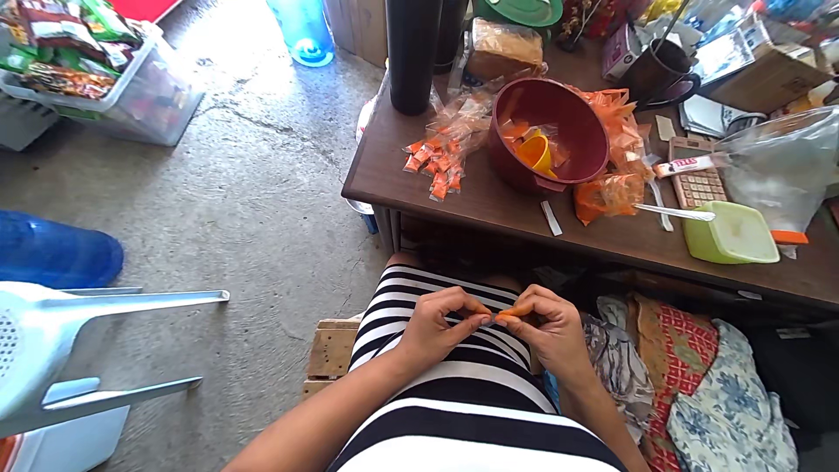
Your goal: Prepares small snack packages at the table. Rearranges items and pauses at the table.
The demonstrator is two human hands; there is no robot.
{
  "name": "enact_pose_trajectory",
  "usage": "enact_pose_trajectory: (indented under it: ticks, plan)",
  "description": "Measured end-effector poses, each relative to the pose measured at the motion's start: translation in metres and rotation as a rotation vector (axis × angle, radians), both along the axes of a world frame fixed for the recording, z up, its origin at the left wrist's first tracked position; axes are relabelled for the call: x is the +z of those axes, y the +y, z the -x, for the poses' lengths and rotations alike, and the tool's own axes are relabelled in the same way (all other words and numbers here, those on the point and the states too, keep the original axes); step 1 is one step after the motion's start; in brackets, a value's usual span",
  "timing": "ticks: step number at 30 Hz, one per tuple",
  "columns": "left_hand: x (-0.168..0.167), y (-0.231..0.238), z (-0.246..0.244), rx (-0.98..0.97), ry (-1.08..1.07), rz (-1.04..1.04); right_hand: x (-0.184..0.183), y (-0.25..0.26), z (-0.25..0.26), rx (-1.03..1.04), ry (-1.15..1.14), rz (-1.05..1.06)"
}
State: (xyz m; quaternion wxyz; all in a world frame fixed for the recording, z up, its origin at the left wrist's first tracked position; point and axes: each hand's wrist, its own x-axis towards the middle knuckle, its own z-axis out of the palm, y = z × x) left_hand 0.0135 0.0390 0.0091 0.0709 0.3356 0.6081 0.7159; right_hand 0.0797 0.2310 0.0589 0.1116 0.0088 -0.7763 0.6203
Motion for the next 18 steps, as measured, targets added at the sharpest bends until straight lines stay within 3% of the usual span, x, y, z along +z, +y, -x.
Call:
enact_pose_trajectory:
  ticks: [10,18]
  plan:
    - [0.000,-0.002,-0.002,0.031,-0.033,-0.012,-0.001,0.003,-0.001,0.142,0.001,0.042]
    - [0.001,-0.006,-0.004,0.007,-0.030,0.001,-0.008,-0.016,0.000,-0.064,0.084,-0.032]
